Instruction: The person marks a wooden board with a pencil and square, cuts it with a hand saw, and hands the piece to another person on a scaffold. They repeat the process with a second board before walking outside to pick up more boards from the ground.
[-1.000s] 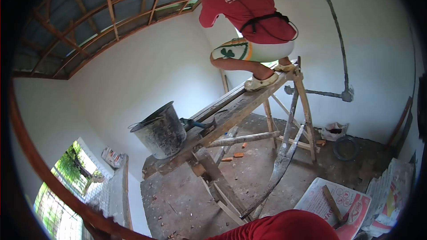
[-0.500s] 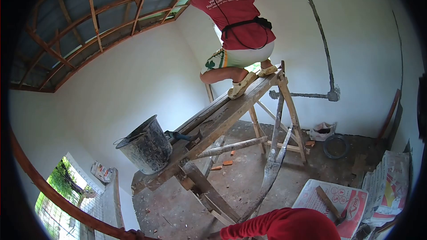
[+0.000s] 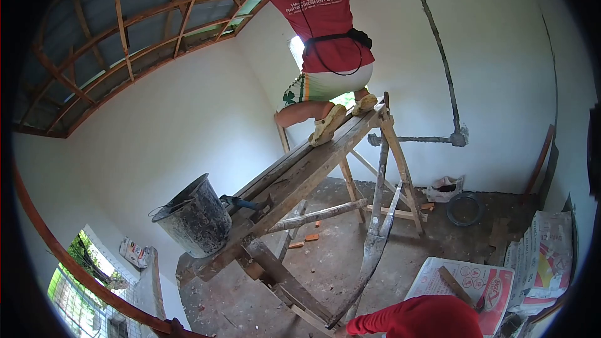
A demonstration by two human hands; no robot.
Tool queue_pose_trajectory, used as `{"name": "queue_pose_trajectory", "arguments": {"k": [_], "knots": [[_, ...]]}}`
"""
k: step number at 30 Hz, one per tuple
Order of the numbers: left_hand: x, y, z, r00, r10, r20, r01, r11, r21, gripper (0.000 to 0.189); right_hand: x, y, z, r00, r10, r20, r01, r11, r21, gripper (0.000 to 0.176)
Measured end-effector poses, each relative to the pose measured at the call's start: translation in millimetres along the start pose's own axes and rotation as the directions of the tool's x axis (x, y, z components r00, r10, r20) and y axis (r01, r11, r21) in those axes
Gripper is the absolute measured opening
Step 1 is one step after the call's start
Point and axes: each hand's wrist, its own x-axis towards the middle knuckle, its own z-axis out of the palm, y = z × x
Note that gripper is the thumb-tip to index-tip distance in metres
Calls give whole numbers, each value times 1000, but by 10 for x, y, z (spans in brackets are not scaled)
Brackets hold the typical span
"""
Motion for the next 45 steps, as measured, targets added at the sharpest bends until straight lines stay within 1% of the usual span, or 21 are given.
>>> {"name": "queue_pose_trajectory", "arguments": {"k": [2,5,8,11,14,17,18,20,23,24,26,29,32,35,38,41,44,45], "knots": [[-35,32,17,997,69,32,-69,998,0,82,12,63,-18,1000,19,-1,-19,1000,-3,65],[-107,88,66,995,82,63,-78,994,-72,83,-7,171,-65,999,46,-6,-46,999,-16,64],[-16,-64,126,988,-94,124,105,991,-86,83,-22,269,-116,998,66,-4,-66,997,-27,63],[-84,-49,158,992,100,77,-86,982,-170,84,-43,378,-143,996,91,0,-91,995,-40,62],[-140,150,183,990,103,99,-89,987,-137,84,-52,475,-151,994,110,1,-110,993,-49,61],[-69,-39,186,979,176,102,-154,969,-191,83,-68,567,-147,992,127,11,-126,990,-65,60],[-65,-90,178,984,144,102,-124,977,-174,83,-61,595,-144,991,132,15,-131,989,-66,60],[-87,-9,165,992,78,103,-63,989,-135,83,-64,652,-123,989,144,26,-141,987,-75,59],[6,-202,150,975,186,125,-174,980,-98,80,-50,720,-78,987,153,41,-149,985,-84,58],[19,-254,120,981,141,136,-124,984,-127,79,-51,745,-65,987,155,46,-151,985,-87,58],[-14,-113,129,986,53,158,-22,982,-189,77,-30,787,-60,985,162,53,-156,983,-99,57],[-48,-9,107,986,39,164,0,973,-231,75,-16,864,-44,983,174,67,-165,979,-116,56],[-50,-17,93,981,100,168,-79,988,-129,74,-8,945,-29,979,187,78,-175,975,-133,55],[-66,-38,85,985,93,144,-92,996,-16,73,-8,1040,-45,975,205,89,-190,969,-156,55],[-123,68,93,990,-8,140,17,998,-67,73,-8,1138,-73,970,225,96,-205,962,-178,54],[-158,101,100,984,1,177,45,966,-253,72,-12,1233,-89,964,245,106,-220,955,-199,53],[-170,130,108,984,-3,178,49,966,-253,71,-16,1320,-120,958,261,115,-232,948,-218,52],[-170,134,115,986,8,168,30,974,-224,71,-15,1350,-139,957,267,115,-237,945,-225,52]]}}
